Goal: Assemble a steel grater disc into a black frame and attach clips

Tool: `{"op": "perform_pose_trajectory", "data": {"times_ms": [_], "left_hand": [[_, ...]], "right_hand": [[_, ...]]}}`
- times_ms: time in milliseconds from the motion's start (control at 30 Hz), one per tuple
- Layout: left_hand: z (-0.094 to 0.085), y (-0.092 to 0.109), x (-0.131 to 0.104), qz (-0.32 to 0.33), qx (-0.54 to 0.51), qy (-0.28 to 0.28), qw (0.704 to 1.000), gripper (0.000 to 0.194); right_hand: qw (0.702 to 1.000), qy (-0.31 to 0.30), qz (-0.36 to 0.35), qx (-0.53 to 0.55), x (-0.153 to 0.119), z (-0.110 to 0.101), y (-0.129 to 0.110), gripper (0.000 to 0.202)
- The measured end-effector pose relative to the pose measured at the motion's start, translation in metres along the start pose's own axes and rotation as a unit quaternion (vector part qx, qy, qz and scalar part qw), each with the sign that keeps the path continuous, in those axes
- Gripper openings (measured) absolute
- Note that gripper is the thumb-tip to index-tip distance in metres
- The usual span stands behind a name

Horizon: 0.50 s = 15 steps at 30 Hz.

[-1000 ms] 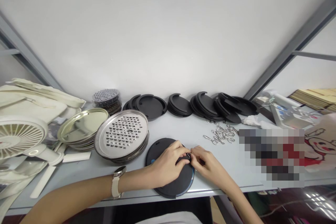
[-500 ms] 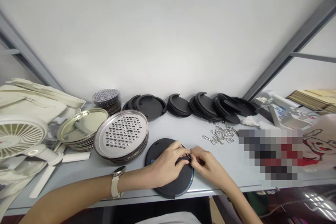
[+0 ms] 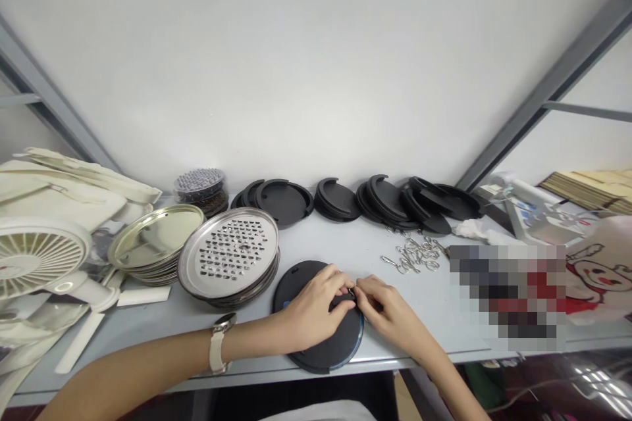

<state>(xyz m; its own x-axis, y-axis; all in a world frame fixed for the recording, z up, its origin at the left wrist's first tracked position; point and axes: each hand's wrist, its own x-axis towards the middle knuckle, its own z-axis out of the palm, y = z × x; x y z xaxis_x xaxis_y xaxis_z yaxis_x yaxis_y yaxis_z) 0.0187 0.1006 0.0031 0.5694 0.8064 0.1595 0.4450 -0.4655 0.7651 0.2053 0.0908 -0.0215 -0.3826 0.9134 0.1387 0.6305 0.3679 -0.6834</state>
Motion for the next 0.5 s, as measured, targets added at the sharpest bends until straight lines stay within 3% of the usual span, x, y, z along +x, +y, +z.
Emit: {"op": "perform_pose_trajectory", "data": {"times_ms": [500], "left_hand": [[0.0002,-0.0014,-0.0014,0.000,-0.024,-0.007,1.000,0.028]], "right_hand": [[1.000,-0.004,0.002,0.003,-0.0005,-0.0016,0.0005,0.031]]}}
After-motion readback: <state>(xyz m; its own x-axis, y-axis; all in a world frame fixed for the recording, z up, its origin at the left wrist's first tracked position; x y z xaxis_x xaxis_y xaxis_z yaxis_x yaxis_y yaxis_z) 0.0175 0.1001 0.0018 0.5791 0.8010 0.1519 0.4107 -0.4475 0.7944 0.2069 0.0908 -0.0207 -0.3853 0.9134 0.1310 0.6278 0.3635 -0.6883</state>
